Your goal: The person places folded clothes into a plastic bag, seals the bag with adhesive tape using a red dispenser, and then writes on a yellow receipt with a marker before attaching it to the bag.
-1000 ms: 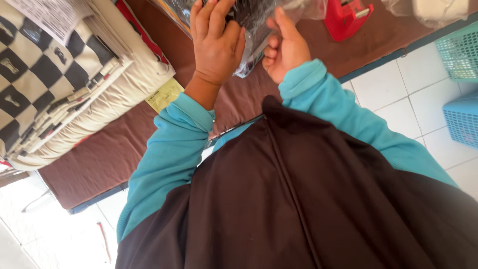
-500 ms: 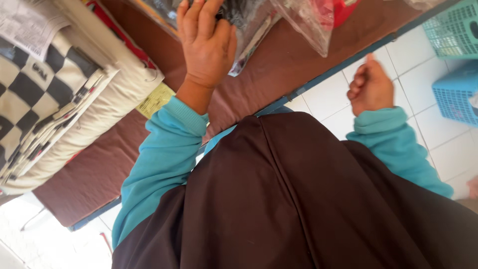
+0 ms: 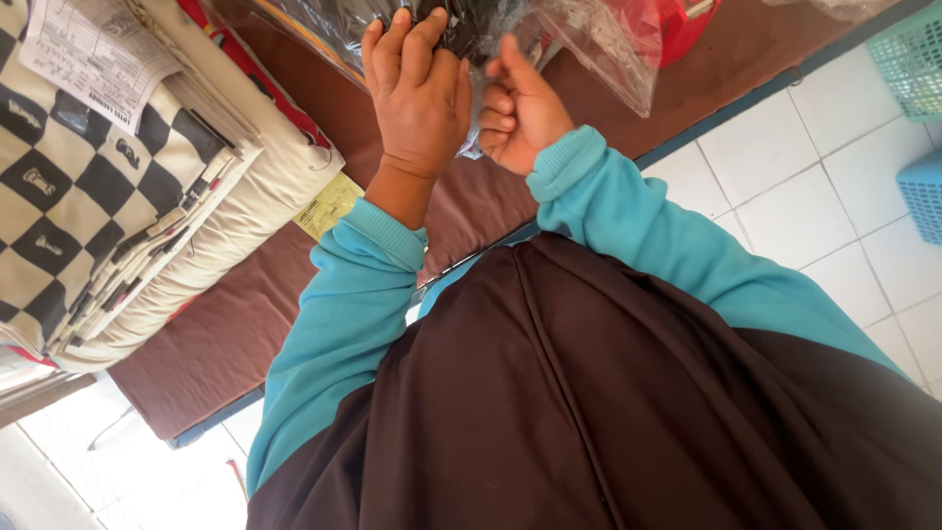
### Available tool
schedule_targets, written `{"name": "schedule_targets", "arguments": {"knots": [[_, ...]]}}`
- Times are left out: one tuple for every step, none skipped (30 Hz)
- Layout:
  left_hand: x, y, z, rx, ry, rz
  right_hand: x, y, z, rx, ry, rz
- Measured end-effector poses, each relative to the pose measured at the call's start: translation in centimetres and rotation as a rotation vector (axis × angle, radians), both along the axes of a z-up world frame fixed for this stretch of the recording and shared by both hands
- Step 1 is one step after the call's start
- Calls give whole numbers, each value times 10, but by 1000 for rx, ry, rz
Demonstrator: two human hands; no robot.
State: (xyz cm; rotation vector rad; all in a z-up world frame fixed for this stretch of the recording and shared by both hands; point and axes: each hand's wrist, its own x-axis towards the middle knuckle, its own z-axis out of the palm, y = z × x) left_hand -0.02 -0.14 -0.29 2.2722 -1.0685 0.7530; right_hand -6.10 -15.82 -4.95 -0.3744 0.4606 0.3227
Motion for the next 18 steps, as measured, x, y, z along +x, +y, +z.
{"name": "schedule_targets", "arguments": {"knots": [[1,-1,-2,-9,-2,9,2,2,-3,-17,95,26],[1,-1,-3,-17,-6,16,4,3,-4,-17,93,31],[0,-2,-4,-16,-8,21,5,3,-3,-55,144,74],[0,-2,-5,-19,0,25,7,5,0,-90,192,116],[0,-2,-5,-23,9,29,7,4,5,-88,187,120],[0,-2,-5,-17,7,30,5,1,11,-156,258,160],[-1,-3,-6,-16,14,39,5,-1,17,-224,329,201],[-1,-4,-6,-19,23,43,4,-1,23,-220,329,195],[-1,-5,-6,-17,23,37,4,-1,29,-310,333,242],[-1,-5,-6,-11,29,48,3,-2,34,-401,336,286],[-2,-6,-6,-4,36,60,3,-4,38,-399,337,280],[-2,-6,-5,0,36,56,3,-6,40,-425,320,317],[-3,-6,-5,4,39,63,2,-7,41,-452,303,354],[-3,-6,-5,7,41,70,3,-7,39,-449,302,351],[-2,-7,-5,9,39,67,4,-6,36,-433,294,411],[-1,-7,-5,2,28,61,3,-5,30,-416,286,473],[-1,-7,-5,-5,16,54,0,2,22,-413,285,470],[-1,-7,-5,-6,14,53,-4,12,12,-399,251,459]]}}
